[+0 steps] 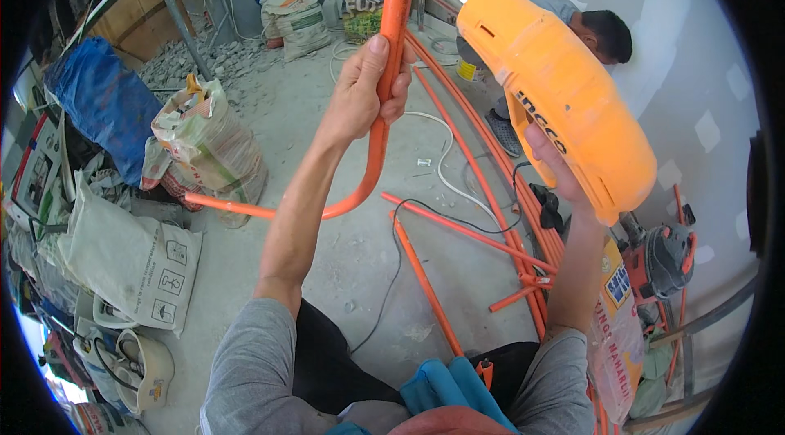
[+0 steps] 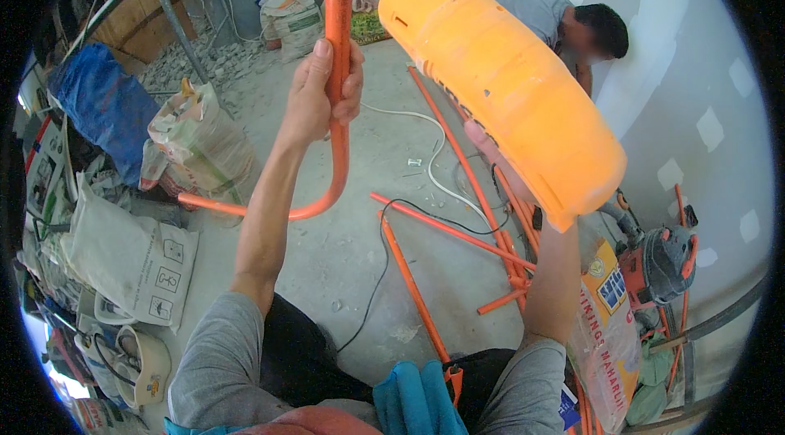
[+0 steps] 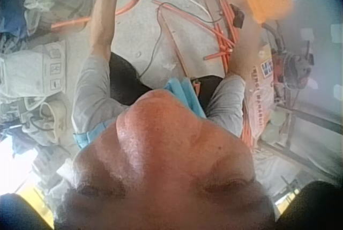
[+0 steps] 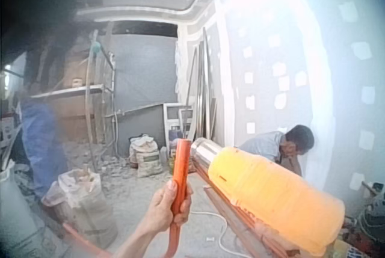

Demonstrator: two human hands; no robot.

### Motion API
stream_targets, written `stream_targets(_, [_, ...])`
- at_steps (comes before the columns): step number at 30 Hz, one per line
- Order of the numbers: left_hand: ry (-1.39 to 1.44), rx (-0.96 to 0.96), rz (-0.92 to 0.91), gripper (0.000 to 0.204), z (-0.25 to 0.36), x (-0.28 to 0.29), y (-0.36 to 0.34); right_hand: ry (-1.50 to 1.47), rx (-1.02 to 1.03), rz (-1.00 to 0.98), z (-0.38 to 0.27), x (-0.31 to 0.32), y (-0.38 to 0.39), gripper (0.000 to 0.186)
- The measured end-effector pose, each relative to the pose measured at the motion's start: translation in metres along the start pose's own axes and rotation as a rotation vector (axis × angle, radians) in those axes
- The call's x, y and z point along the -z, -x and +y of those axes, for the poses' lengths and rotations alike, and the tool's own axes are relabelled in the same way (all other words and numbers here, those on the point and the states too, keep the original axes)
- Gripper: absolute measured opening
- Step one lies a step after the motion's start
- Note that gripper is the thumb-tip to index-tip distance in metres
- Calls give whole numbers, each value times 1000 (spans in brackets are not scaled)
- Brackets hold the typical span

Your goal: The person heats an orange pipe with a heat gun, bends it, and connects it to other orange pipes by hand.

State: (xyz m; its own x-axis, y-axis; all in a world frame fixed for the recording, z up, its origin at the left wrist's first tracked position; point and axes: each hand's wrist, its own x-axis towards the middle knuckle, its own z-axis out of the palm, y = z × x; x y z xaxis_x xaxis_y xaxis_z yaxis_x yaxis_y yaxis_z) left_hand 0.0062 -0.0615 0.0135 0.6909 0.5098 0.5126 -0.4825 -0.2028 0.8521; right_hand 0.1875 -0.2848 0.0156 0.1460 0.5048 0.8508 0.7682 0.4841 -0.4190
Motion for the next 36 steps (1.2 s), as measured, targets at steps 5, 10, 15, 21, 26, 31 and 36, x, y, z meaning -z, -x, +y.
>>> stream_targets(5, [58, -15, -41, 59, -1, -2, -1, 104, -96, -26, 6, 9, 4, 30])
stream_targets(10, [77, -5, -48, 62, -2, -3, -3, 17, -149, -67, 8, 12, 6, 32])
stream_targets(15, [86, 2, -72, 62, -3, -5, -3, -64, -171, -134, 6, 14, 5, 36])
stream_targets(21, [148, 8, -138, 59, -6, 1, -5, 300, -327, -198, 0, 14, 1, 36])
stream_targets(26, [145, 63, -191, 51, -9, 7, -5, 65, -239, -73, 11, 10, 5, 38])
stream_targets(31, [68, 48, -119, 46, -5, 6, -2, -293, -73, 23, 13, -1, 6, 37])
stream_targets(36, [43, 26, -97, 46, -3, 6, -3, -1012, -377, 98, 27, -9, 16, 42])
